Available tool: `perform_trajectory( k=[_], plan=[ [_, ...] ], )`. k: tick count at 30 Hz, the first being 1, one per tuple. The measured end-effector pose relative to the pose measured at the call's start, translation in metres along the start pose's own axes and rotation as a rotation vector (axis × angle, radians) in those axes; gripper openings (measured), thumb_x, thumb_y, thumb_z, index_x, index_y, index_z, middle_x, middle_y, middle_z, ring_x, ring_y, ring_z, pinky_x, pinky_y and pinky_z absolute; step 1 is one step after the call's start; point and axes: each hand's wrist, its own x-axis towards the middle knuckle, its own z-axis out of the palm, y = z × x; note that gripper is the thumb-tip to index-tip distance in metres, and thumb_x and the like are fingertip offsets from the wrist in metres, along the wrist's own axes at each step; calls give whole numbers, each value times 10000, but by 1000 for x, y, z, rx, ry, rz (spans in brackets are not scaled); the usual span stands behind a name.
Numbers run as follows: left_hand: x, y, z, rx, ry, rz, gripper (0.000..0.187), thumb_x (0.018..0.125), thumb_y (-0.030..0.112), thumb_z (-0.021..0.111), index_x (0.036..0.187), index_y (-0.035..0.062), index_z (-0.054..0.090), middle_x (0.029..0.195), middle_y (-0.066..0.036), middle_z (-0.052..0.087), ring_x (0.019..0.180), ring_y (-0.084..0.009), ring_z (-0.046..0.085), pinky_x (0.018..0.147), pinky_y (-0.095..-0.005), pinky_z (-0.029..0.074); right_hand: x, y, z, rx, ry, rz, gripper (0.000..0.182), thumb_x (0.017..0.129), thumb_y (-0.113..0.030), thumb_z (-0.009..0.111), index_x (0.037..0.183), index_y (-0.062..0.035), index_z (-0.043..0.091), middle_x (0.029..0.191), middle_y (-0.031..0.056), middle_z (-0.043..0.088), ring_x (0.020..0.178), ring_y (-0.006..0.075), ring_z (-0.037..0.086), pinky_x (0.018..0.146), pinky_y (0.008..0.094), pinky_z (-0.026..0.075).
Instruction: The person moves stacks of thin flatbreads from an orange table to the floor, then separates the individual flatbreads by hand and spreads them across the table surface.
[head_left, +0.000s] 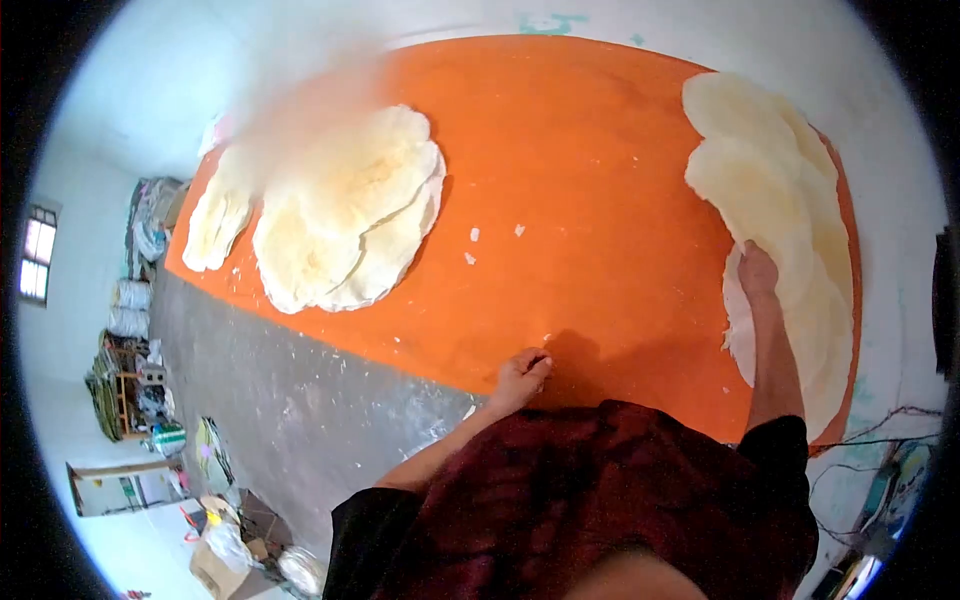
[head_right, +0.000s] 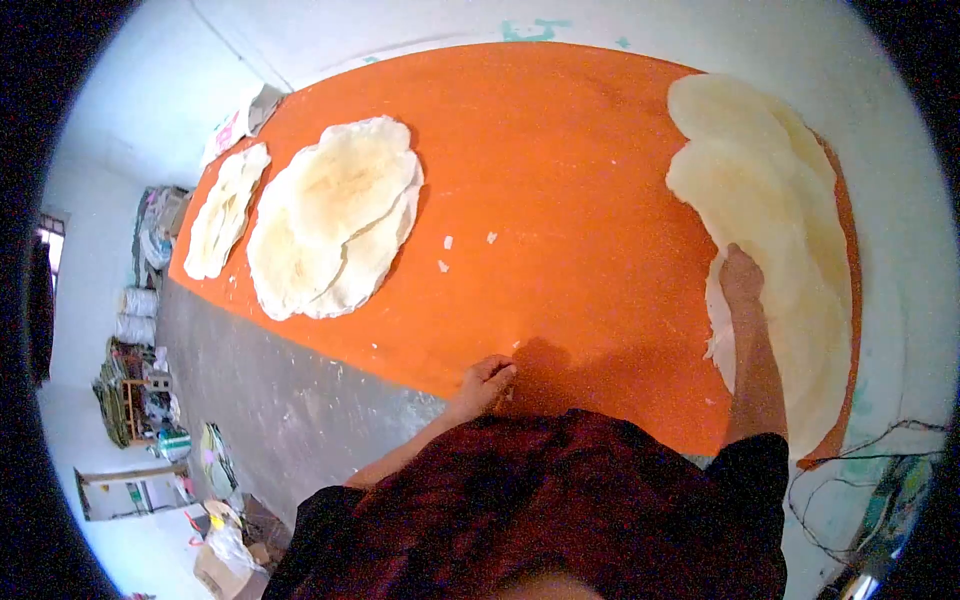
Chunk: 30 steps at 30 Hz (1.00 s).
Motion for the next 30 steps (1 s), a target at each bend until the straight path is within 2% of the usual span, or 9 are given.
perform_trajectory(
  k=[4,5,7,9,12,16,23,26,30],
  plan=[
    [10,18,-11,-44,-72,-91,227,847,225,519,916,10,536,701,-18,539,621,-97,533,535,-237,431,-16,-58,-43,247,-68,-291,290,741,-187,527,992,-46,555,939,195,585,894,327,550,769,405,443],
    [17,24,-10,-70,-115,-136,240,846,229,521,938,8,536,725,-24,554,651,-107,549,565,-240,447,-32,-83,-48,600,-210,-266,310,739,-176,522,1002,-15,554,954,191,586,897,292,556,778,377,434],
    [53,3,-4,-32,-59,149,350,827,248,554,1086,19,501,922,-98,567,887,-174,546,786,-293,443,-61,-135,-48,840,-315,-274,283,777,-178,512,983,11,554,865,123,602,805,230,556,720,357,450],
    [54,45,-2,-206,-138,119,587,794,251,598,1274,46,329,1159,-149,459,1102,-237,425,954,-348,325,-91,-187,-58,1071,-628,-216,246,824,-246,478,924,-37,563,730,24,566,624,128,529,537,307,466],
    [55,68,2,-473,-295,211,770,761,245,634,1340,61,162,1243,-139,363,1169,-257,350,983,-372,281,-121,-241,-76,1148,-867,-163,333,837,-320,463,988,-32,531,771,37,559,665,138,536,515,283,459],
    [39,83,-8,-478,-292,270,807,733,146,657,1337,72,127,1240,-109,354,1155,-216,359,959,-341,315,-132,-255,-75,1241,-895,-133,372,834,-332,468,1036,-23,515,795,48,559,678,145,538,543,274,463],
    [62,55,-38,-480,32,-138,328,845,146,509,1141,8,485,970,-106,575,897,-191,555,775,-310,454,-116,-234,-31,1268,-623,-141,256,826,-201,545,990,-7,575,837,24,597,717,104,554,649,272,471],
    [73,77,-77,-505,83,-54,259,842,158,513,1015,-30,557,898,-100,594,794,-177,573,706,-294,467,-84,-178,-54,1371,-551,-77,298,811,-207,559,1024,1,577,893,48,610,793,144,571,739,284,460],
    [101,127,-138,-319,48,77,255,833,151,522,972,-61,558,902,-99,593,768,-164,567,682,-291,461,-49,-81,-73,1132,-252,68,232,811,-208,549,972,-47,591,804,-11,585,677,97,536,641,257,444]
  ],
)
